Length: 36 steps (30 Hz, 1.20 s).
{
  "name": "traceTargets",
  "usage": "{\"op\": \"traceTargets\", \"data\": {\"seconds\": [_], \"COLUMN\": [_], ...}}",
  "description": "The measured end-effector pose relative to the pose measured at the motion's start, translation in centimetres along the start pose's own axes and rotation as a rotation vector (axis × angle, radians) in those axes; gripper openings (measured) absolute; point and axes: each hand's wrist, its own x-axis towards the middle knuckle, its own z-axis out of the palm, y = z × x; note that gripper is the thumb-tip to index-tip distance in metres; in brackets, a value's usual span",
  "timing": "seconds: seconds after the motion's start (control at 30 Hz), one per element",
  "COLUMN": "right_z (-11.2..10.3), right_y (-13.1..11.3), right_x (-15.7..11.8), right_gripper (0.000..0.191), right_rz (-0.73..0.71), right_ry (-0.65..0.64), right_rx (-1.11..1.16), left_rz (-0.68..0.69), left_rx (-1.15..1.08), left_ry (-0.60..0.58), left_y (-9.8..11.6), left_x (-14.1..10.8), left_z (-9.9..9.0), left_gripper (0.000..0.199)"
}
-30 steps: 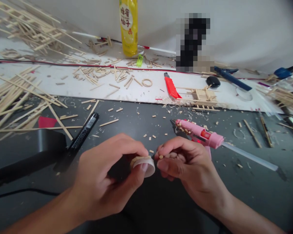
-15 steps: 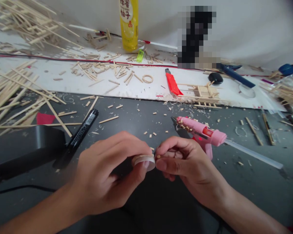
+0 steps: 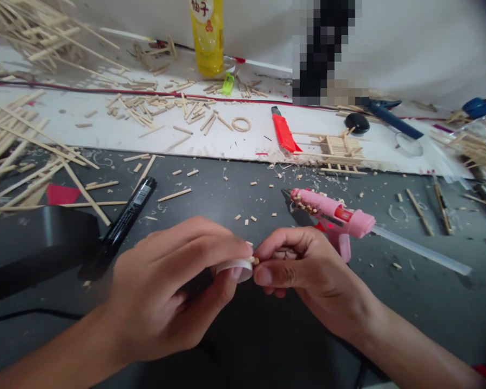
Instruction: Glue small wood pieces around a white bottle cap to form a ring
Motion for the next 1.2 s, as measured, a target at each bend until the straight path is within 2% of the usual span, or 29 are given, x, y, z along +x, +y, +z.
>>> {"op": "traceTargets", "data": {"seconds": [0.3, 0.43, 0.6, 0.73, 1.2], "right_z": [-0.1, 0.1, 0.2, 0.2, 1.1], "right_y": [0.1, 0.1, 0.1, 0.2, -0.3], "right_x": [0.1, 0.0, -0.2, -0.2, -0.6], "right_gripper": [0.018, 0.021, 0.008, 0.006, 0.014], "right_rz": [0.023, 0.008, -0.065, -0.111, -0.187], "right_ry": [-0.027, -0.051, -0.055, -0.046, 0.026], "right_rx": [-0.038, 0.007, -0.033, -0.065, -0.107], "left_rz": [-0.011, -0.023, -0.073, -0.099, -0.053], "left_rx": [0.011, 0.025, 0.04, 0.06, 0.06], "left_ry": [-0.035, -0.013, 0.011, 0.002, -0.063], "left_y": [0.2, 0.1, -0.1, 0.0, 0.3], "left_x": [0.2, 0.0, -0.4, -0.5, -0.2], "left_z": [-0.1, 0.1, 0.4, 0.4, 0.1], "left_gripper": [0.032, 0.028, 0.022, 0.016, 0.024]}}
